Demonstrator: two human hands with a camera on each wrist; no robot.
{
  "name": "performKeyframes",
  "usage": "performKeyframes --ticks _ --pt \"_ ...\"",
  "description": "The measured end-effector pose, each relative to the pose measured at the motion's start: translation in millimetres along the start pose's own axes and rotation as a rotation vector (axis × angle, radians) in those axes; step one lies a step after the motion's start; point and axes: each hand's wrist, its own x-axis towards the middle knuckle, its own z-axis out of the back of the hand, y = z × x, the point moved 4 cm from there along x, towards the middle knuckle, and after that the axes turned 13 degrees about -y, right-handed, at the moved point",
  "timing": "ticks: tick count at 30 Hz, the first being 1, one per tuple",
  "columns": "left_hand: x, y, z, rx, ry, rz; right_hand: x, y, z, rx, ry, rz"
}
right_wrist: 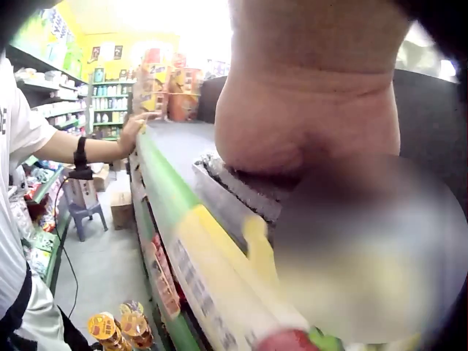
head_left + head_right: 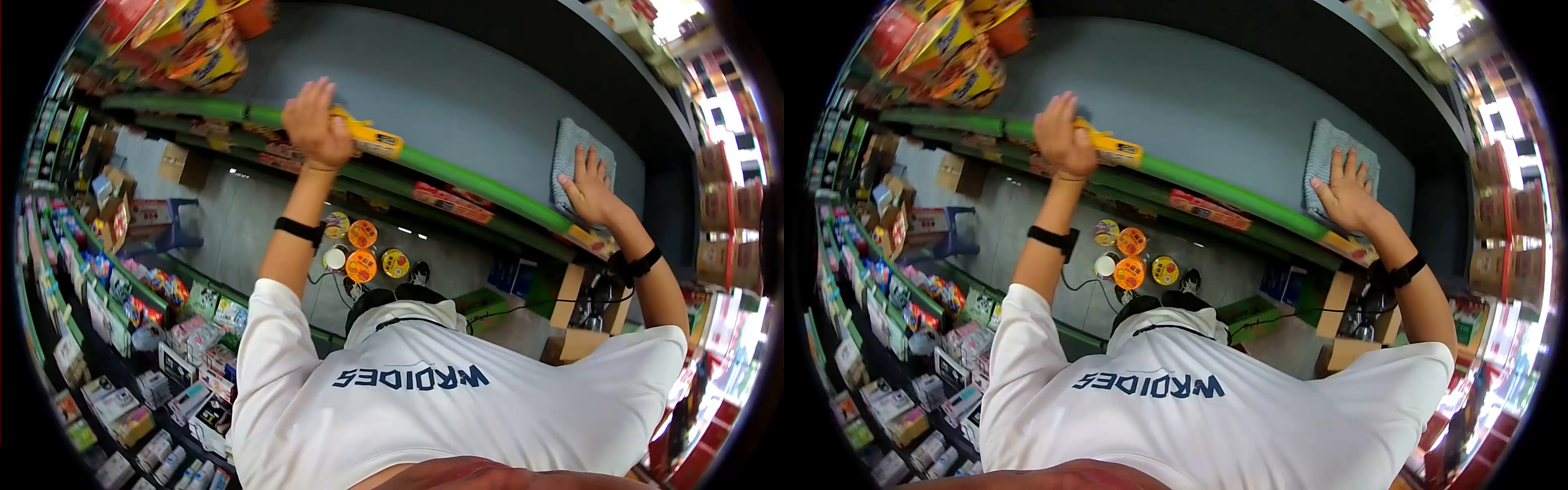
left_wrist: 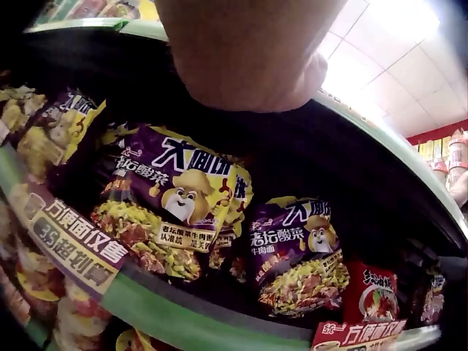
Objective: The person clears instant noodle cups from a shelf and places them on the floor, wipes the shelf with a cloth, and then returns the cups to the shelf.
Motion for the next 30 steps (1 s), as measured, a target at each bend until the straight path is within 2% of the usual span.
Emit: performKeyframes --ticks 2,4,8,12,13,15,16,18,22,25,29,30 --pt "-1.5 1.7 -1.7 0.019 0.0 0.004 16.4 51.8 4.1 -0.033 -0.024 0.095" --pt "-3.0 2.2 -1.8 -0.058 -0.136 0.046 33.6 102.3 9.4 -0.042 -0.043 0.12" --pt "-6.6 1.8 -3.3 -0.111 -0.218 0.062 71.0 180.6 20.2 -0.066 -0.089 0.155" --pt "-9.7 2.3 -1.7 -0.155 -0.274 0.055 109.2 286.9 23.6 -0.098 -0.218 0.454" --pt "-12.2 3.6 -2.3 -0.177 -0.301 0.059 119.5 304.9 24.2 -0.103 -0.228 0.454" --pt "-14.0 6.4 -3.8 -0.198 -0.341 0.054 130.5 347.3 30.8 -0.116 -0.301 0.836" --pt "-13.5 6.1 -3.2 -0.225 -0.341 0.06 139.2 359.3 35.6 -0.122 -0.311 0.838" --pt "-13.8 5.4 -3.3 -0.253 -0.337 0.064 150.2 382.9 40.9 -0.129 -0.296 1.025" --pt "-15.0 5.8 -3.8 -0.223 -0.308 0.076 185.1 431.6 42.8 -0.094 -0.338 1.086" --pt "-11.0 4.2 -1.3 -0.175 -0.176 0.073 216.1 440.5 40.6 -0.011 -0.393 0.985" --pt "-11.0 6.4 -2.7 -0.11 -0.151 0.039 248.3 424.9 49.2 0.095 -0.358 0.777" --pt "-11.5 7.9 -3.6 -0.136 -0.119 0.044 252.4 418.0 47.4 0.104 -0.357 0.78"
